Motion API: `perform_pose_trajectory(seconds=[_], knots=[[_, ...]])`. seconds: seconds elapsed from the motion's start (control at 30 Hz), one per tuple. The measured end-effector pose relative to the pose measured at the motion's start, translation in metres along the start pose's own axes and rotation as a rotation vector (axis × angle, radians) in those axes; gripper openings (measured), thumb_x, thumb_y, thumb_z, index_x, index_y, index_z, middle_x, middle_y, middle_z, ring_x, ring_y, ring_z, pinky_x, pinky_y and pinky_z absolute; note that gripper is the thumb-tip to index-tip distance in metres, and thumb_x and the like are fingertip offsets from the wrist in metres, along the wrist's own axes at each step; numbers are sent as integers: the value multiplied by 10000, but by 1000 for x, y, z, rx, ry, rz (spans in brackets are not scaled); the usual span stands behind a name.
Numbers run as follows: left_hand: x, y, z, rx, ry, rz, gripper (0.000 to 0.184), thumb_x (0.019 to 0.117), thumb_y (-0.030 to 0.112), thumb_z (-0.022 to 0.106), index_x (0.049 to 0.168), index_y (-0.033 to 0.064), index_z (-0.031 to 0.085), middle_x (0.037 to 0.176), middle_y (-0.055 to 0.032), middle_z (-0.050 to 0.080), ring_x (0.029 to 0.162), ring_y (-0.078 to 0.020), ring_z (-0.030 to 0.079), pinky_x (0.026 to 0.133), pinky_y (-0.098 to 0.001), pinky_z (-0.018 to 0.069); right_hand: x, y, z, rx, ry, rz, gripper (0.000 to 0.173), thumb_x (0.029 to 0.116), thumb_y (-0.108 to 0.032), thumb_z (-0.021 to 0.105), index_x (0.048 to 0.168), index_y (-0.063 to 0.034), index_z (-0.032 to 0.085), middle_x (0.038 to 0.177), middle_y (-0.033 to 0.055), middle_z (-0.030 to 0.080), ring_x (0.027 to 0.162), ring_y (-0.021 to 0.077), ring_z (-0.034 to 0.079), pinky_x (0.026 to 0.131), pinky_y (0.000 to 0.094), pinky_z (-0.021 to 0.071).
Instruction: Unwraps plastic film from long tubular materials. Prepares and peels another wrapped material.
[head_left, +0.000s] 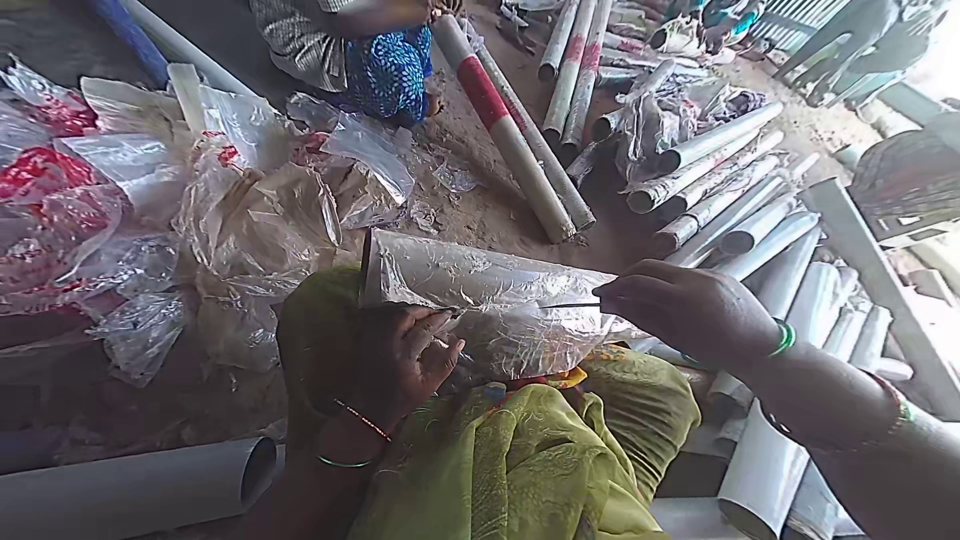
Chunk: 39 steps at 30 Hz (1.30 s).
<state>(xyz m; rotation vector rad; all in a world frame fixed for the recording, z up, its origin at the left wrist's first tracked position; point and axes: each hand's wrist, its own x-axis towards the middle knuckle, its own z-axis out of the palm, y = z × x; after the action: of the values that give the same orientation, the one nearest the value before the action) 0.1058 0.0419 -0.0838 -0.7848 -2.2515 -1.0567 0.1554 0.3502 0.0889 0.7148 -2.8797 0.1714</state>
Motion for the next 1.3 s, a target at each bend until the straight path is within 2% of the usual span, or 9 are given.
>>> perform_pose_trajectory(seconds=[0.1, 0.2, 0.27, 0.43, 0.57, 0.77, 1.03, 1.17, 1.3], knots=[[7, 13, -12, 50, -67, -72, 512, 915, 504, 590, 1063, 55, 787, 953, -167, 747, 863, -274, 715, 788, -397, 558, -7, 3, 6, 41, 16, 15, 220, 962, -232, 626, 1022, -81, 774, 880, 107, 712, 681, 271, 696, 539, 462, 541], [17, 18, -22, 14, -230, -151, 589, 920, 527, 585, 1218, 37, 721, 1000, -167, 750, 847, -308, 715, 761, -481, 570, -11, 5, 9, 77, 26, 34, 221, 967, -236, 631, 1028, -81, 776, 891, 108, 715, 689, 267, 697, 548, 463, 541], [26, 25, -28, 39, -332, -190, 573, 923, 515, 599, 1216, 37, 719, 1017, -181, 746, 852, -346, 718, 744, -524, 573, -16, 9, 13, 78, 47, 17, 237, 974, -257, 612, 1035, -95, 774, 894, 97, 712, 678, 253, 690, 529, 442, 530], [39, 45, -30, 165, -534, -233, 419, 945, 408, 664, 1094, 32, 773, 1020, -218, 716, 998, -437, 688, 866, -608, 534, -27, 15, 24, 121, 95, 15, 259, 976, -273, 600, 1030, -98, 782, 912, 97, 727, 694, 254, 701, 537, 445, 536], [44, 69, -32, 340, -586, -241, 411, 967, 432, 655, 1105, 69, 789, 1170, -190, 721, 1124, -464, 635, 1013, -682, 384, -37, 22, 32, 169, 115, 28, 249, 977, -260, 601, 1028, -97, 781, 916, 98, 726, 699, 250, 704, 538, 440, 542], [44, 82, -33, 445, -534, -186, 418, 949, 460, 644, 1087, 100, 805, 1177, -213, 712, 1210, -516, 578, 1033, -746, 302, -47, 30, 40, 193, 170, 26, 247, 974, -266, 598, 1024, -103, 776, 909, 89, 724, 703, 232, 704, 527, 411, 529], [40, 81, -27, 451, -380, -170, 525, 939, 511, 591, 1111, 47, 768, 1130, -169, 738, 1158, -471, 618, 987, -706, 358, -56, 36, 51, 228, 189, 39, 242, 979, -264, 599, 1028, -100, 771, 917, 89, 726, 693, 244, 703, 527, 436, 533], [40, 84, -19, 463, -456, -158, 529, 946, 463, 618, 1162, -1, 752, 1142, -200, 734, 1094, -460, 657, 926, -619, 479, -58, 34, 52, 237, 188, 48, 236, 970, -251, 600, 1023, -98, 771, 915, 88, 728, 690, 236, 703, 523, 428, 529], [45, 87, -9, 392, -550, -286, 503, 949, 397, 686, 1199, -39, 719, 1171, -261, 705, 1152, -493, 622, 967, -637, 454, -61, 32, 54, 241, 177, 51, 250, 973, -250, 573, 1024, -109, 774, 919, 70, 726, 701, 221, 700, 515, 410, 523]])
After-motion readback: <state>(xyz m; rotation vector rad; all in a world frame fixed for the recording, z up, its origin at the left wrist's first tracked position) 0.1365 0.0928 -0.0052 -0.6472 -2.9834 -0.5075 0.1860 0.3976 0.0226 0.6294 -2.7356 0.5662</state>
